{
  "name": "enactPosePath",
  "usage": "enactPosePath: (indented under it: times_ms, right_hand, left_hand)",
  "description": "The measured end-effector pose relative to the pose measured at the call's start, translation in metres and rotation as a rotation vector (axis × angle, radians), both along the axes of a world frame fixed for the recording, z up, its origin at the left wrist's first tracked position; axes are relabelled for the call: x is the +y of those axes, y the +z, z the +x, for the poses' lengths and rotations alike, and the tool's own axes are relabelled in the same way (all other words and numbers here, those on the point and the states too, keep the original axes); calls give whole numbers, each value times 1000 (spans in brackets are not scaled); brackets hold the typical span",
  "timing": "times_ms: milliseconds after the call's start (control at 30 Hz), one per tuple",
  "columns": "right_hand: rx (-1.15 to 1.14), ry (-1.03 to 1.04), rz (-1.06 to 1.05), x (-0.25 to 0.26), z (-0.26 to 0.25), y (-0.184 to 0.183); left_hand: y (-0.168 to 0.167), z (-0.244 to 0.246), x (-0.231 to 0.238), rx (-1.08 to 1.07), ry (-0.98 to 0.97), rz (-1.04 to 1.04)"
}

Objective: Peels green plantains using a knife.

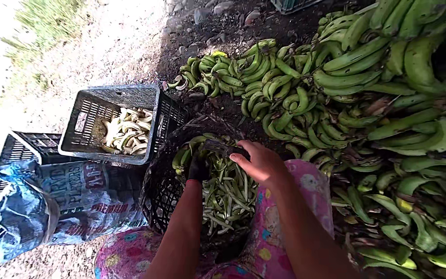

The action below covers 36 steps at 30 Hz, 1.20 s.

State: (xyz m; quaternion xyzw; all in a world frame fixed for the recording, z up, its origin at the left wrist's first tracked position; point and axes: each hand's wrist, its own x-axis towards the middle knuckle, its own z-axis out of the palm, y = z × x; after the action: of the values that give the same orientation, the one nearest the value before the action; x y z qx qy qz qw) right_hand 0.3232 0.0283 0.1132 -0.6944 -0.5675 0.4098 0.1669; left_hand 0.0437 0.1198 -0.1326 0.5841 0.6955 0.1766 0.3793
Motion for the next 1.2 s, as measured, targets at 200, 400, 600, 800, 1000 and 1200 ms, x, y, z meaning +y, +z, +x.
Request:
enactPosePath:
  times_ms: [200,400,600,800,1000,1200]
  right_hand:
    - [14,-29,-102,27,-2,-17]
    - [27,-19,-152,59,18,-46]
    - [59,-50,-108,77,8,-64]
    - [12,17,14,50,-17,-64]
    - [-18,27,117,-7,-62,-52]
    - [322,50,196,-66,-124,-83]
  left_hand:
    - [-13,20,-17,-691,362,-61]
    - [40,0,-33,-1072,268,-95]
    - [149,-68,-17,-1366,38,166]
    - [180,-63,-25,-1538,175,175]
    - [176,-45,-58,-1449,274,302]
    - [177,-46,-72,-1231,278,456]
